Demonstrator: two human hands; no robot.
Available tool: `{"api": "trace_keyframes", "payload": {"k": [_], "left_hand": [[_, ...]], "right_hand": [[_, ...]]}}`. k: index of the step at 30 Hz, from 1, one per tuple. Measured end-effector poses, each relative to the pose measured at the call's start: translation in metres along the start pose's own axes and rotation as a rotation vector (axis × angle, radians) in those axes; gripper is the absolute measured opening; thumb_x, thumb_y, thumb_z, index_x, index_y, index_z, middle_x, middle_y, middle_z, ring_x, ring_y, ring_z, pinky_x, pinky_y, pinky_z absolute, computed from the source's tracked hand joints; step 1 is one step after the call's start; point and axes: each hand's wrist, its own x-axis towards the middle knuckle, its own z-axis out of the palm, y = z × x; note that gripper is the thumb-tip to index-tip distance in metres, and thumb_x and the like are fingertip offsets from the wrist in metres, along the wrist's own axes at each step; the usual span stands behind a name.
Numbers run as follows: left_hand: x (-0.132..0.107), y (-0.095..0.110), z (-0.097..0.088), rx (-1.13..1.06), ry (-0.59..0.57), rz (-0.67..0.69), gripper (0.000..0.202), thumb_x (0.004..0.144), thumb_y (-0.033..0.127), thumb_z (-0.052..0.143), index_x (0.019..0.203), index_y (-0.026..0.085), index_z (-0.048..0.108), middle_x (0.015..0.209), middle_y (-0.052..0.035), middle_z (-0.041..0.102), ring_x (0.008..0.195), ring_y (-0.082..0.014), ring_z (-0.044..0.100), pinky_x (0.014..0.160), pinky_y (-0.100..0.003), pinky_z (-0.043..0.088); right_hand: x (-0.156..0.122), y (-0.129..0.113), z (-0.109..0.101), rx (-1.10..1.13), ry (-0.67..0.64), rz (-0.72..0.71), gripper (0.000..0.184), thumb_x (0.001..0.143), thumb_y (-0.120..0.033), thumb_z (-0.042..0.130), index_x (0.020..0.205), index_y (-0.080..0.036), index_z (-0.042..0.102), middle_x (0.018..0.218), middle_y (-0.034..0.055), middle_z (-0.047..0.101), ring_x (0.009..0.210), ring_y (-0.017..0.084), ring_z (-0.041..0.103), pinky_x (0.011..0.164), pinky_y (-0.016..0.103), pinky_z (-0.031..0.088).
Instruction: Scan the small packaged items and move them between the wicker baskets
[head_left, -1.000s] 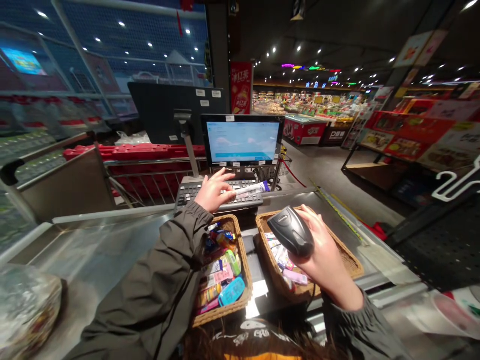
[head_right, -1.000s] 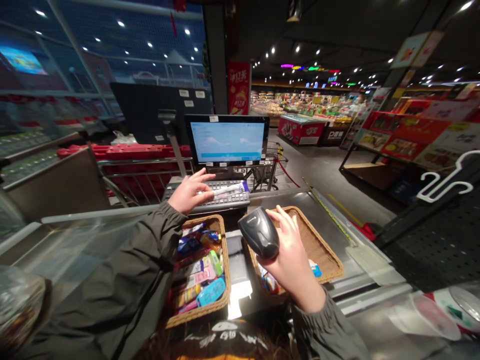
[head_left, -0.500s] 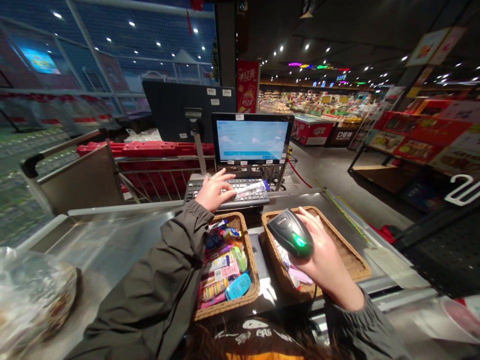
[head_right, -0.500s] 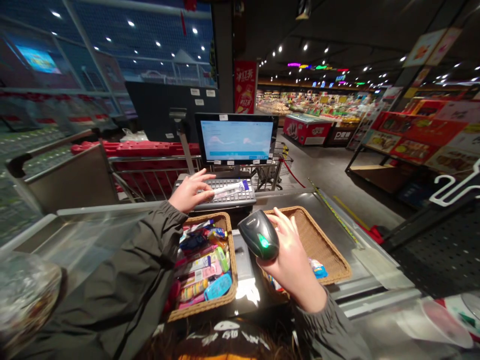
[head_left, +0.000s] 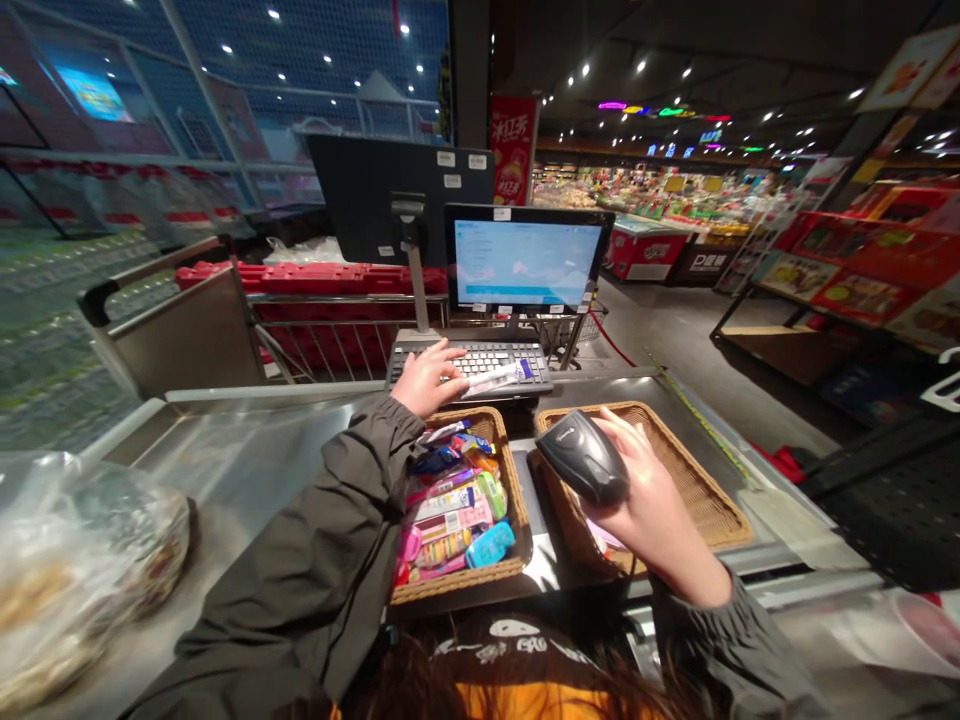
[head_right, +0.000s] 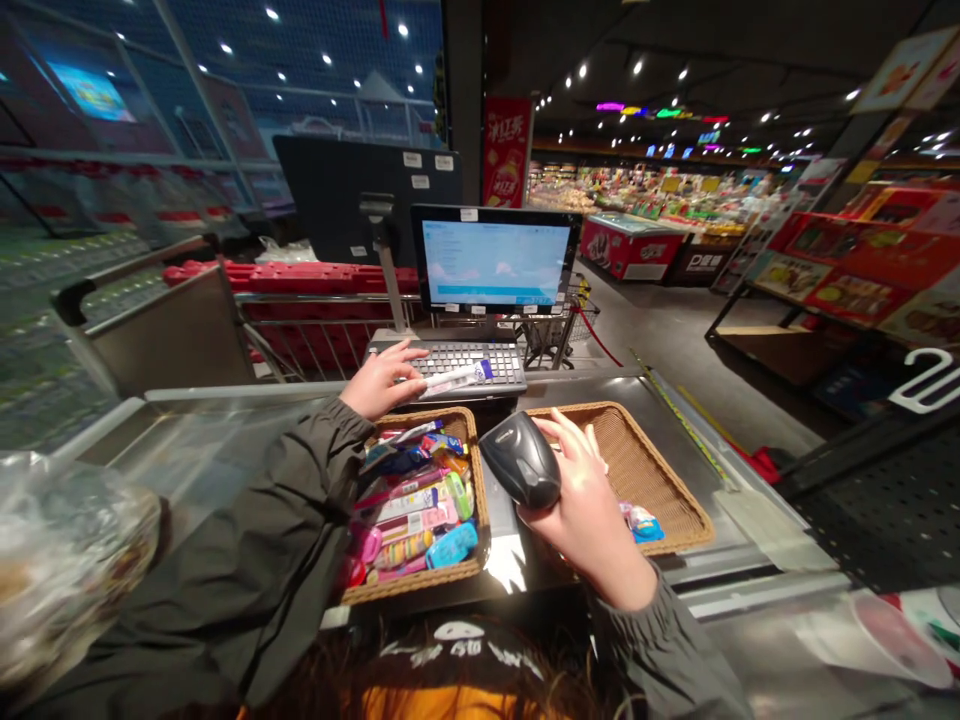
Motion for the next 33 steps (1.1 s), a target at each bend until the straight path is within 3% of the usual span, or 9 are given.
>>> {"api": "trace_keyframes", "payload": {"k": [10,15,21,23,29,33], "left_hand": [[-0.03,-0.043,0.01,0.022,-0.031,-0.108,0.021,0.087,0.035,0.059,0.075,0.022,0.072,0.144,-0.0033,0.057,0.147,-0.0349,0.03,0.111,-0.074,0.016],[-0.051,-0.073,0.013,0.041,-0.092,-0.201,0.023,0.086,0.037,0.059,0.078,0.023,0.075,0.144,-0.0026,0.056,0.146,-0.0383,0.029,0.112,-0.073,0.016],[-0.079,-0.109,0.02,0.042,-0.182,-0.301,0.022,0.086,0.038,0.06,0.077,0.024,0.075,0.143,-0.002,0.057,0.146,-0.0344,0.031,0.116,-0.064,0.02],[-0.089,-0.117,0.025,0.044,-0.24,-0.31,0.022,0.086,0.038,0.06,0.078,0.024,0.075,0.143,-0.0019,0.057,0.146,-0.0351,0.03,0.115,-0.066,0.02],[-0.119,-0.127,0.043,0.041,-0.376,-0.244,0.023,0.087,0.041,0.06,0.08,0.025,0.074,0.145,-0.0028,0.056,0.146,-0.034,0.03,0.112,-0.07,0.019],[-0.13,-0.122,0.055,0.099,-0.339,-0.251,0.017,0.085,0.036,0.062,0.078,0.025,0.073,0.144,-0.002,0.056,0.146,-0.0342,0.031,0.113,-0.07,0.019]], "right_hand": [[0.003,-0.013,0.011,0.022,-0.053,-0.029,0.053,0.072,-0.022,0.062,0.124,-0.021,0.054,0.132,0.0172,0.058,0.138,0.043,0.042,0.109,0.076,0.028],[0.005,-0.02,0.017,0.03,-0.083,-0.02,0.05,0.072,-0.023,0.064,0.122,-0.022,0.056,0.13,0.0159,0.059,0.137,0.042,0.043,0.108,0.076,0.029],[0.006,-0.033,0.025,0.039,-0.097,-0.039,0.042,0.076,-0.029,0.063,0.117,-0.02,0.06,0.132,0.0176,0.057,0.138,0.043,0.042,0.109,0.076,0.028],[0.006,-0.036,0.028,0.042,-0.1,-0.042,0.041,0.076,-0.029,0.063,0.116,-0.02,0.061,0.133,0.0176,0.057,0.138,0.043,0.042,0.109,0.076,0.028],[0.007,-0.042,0.034,0.03,-0.104,-0.063,0.044,0.075,-0.03,0.065,0.116,-0.018,0.061,0.133,0.0195,0.058,0.136,0.044,0.044,0.107,0.076,0.03],[0.007,-0.047,0.036,0.033,-0.118,-0.064,0.04,0.075,-0.031,0.064,0.114,-0.019,0.063,0.133,0.0185,0.058,0.137,0.044,0.044,0.106,0.077,0.031]]}}
